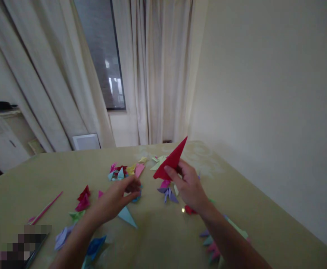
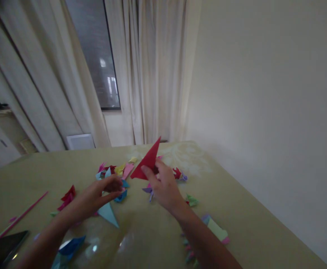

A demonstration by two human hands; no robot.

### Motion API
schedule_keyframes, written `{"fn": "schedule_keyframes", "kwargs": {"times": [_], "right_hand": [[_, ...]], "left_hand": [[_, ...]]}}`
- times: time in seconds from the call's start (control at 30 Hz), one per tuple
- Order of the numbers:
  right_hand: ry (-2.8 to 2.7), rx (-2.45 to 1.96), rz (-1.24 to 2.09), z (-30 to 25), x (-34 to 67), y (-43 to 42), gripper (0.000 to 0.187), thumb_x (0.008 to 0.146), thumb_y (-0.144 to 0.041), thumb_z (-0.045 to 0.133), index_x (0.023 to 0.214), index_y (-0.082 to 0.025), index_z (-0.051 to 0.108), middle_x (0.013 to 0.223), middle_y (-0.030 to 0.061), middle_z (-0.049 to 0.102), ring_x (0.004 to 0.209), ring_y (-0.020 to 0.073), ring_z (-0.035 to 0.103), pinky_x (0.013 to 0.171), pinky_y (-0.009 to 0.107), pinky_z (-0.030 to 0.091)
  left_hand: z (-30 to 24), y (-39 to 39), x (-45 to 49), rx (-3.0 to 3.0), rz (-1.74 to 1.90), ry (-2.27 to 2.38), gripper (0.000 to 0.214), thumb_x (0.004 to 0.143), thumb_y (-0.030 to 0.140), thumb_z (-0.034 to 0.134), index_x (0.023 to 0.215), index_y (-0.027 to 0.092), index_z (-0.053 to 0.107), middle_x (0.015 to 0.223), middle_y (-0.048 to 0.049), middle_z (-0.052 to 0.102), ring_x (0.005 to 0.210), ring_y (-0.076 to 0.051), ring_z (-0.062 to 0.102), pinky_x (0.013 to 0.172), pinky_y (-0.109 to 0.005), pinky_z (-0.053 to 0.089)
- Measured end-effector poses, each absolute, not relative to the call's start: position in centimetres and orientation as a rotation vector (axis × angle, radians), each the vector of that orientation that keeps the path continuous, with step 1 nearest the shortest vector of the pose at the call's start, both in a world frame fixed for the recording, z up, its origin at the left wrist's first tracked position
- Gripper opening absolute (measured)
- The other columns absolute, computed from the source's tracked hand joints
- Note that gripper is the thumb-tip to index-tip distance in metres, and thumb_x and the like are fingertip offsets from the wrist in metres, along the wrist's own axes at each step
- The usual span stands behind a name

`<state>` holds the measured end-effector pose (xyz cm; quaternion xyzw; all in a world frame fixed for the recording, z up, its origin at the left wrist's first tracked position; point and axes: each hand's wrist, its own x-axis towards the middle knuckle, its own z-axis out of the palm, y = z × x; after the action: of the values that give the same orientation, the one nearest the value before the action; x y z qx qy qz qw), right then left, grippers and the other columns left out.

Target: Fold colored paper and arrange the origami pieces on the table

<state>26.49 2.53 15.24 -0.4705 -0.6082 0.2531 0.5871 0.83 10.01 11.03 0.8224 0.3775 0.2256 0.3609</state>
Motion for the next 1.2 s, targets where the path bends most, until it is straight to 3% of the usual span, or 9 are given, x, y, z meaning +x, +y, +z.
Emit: {"fn": "schedule_keyframes", "kwargs": {"times": [0.1,0.17,0.37,0.53,0.67,0.9,1.0,1.1,1.2], "right_hand": [[-1.478,-1.11,0.458,18.1,29.9,0.4,0.031,0.105,-0.048,0.058,0.107,-0.02,0.071,0.093,0.004,0.075,0.079,0.019,0.066,0.072,0.03,0.052],[-1.679,-1.199,0.442,19.5,32.5,-1.5,0.032,0.104,-0.048,0.061,0.098,-0.02,0.073,0.088,0.0028,0.073,0.079,0.0183,0.064,0.073,0.028,0.05],[-2.124,-1.541,0.718,17.8,39.5,-6.9,0.035,0.105,-0.047,0.058,0.094,-0.021,0.078,0.086,0.0031,0.073,0.081,0.0192,0.065,0.078,0.03,0.049],[-2.026,-1.619,1.027,12.9,43.0,-9.5,0.025,0.097,-0.041,0.065,0.099,-0.025,0.084,0.095,0.0038,0.079,0.09,0.0226,0.071,0.083,0.033,0.054],[-1.952,-1.685,0.906,9.4,44.3,-9.0,0.018,0.088,-0.036,0.072,0.087,-0.022,0.083,0.084,0.0025,0.077,0.081,0.0218,0.07,0.077,0.032,0.054],[-1.711,-1.686,0.446,8.5,42.4,-9.2,0.026,0.094,-0.041,0.068,0.103,-0.019,0.079,0.1,0.0087,0.072,0.087,0.0218,0.063,0.081,0.034,0.05],[-1.711,-1.508,0.577,9.4,38.3,-9.6,0.029,0.098,-0.046,0.068,0.104,-0.02,0.078,0.094,0.0054,0.071,0.083,0.0193,0.063,0.078,0.031,0.049],[-1.632,-1.323,0.774,9.5,33.3,-9.0,0.044,0.092,-0.051,0.076,0.124,-0.021,0.074,0.105,0.0057,0.072,0.084,0.0183,0.064,0.077,0.03,0.051],[-1.494,-1.247,0.871,8.7,29.4,-7.9,0.045,0.092,-0.054,0.075,0.12,-0.019,0.075,0.089,0.003,0.071,0.073,0.0167,0.061,0.066,0.027,0.05]], "left_hand": [[8.7,11.6,-1.4,2.231,0.121,1.196,0.053,0.065,0.018,0.08,0.117,0.028,0.073,0.129,-0.0057,0.072,0.123,-0.031,0.065,0.107,-0.041,0.049],[7.0,12.7,-2.2,2.267,-0.08,1.282,0.066,0.054,0.009,0.078,0.116,0.028,0.074,0.134,-0.0068,0.069,0.128,-0.033,0.062,0.108,-0.039,0.047],[4.4,14.2,-2.2,2.291,-0.138,1.29,0.054,0.053,0.013,0.067,0.106,0.024,0.068,0.106,-0.0048,0.074,0.099,-0.03,0.071,0.078,-0.033,0.052],[4.4,14.3,-2.1,2.306,-0.106,1.259,0.034,0.051,0.019,0.063,0.084,0.024,0.066,0.086,-0.0018,0.074,0.09,-0.031,0.073,0.074,-0.034,0.052],[5.7,13.8,-2.1,2.352,-0.038,1.264,0.027,0.059,0.025,0.064,0.085,0.023,0.071,0.098,-0.0069,0.077,0.101,-0.033,0.072,0.089,-0.04,0.054],[9.8,10.4,-1.7,2.37,0.486,1.002,0.027,0.083,0.049,0.068,0.095,0.027,0.078,0.133,-0.0063,0.074,0.128,-0.031,0.061,0.109,-0.043,0.048],[10.1,8.4,0.0,2.269,0.642,1.036,0.03,0.089,0.05,0.065,0.102,0.025,0.077,0.12,-0.0072,0.077,0.114,-0.03,0.066,0.099,-0.04,0.052],[9.6,5.2,3.1,2.132,0.687,1.021,0.034,0.096,0.052,0.06,0.102,0.022,0.074,0.091,-0.0034,0.075,0.084,-0.022,0.066,0.074,-0.03,0.051],[9.1,0.8,6.3,2.042,0.667,0.941,0.035,0.098,0.053,0.06,0.095,0.021,0.073,0.079,-0.0007,0.069,0.074,-0.019,0.06,0.063,-0.026,0.043]]}}
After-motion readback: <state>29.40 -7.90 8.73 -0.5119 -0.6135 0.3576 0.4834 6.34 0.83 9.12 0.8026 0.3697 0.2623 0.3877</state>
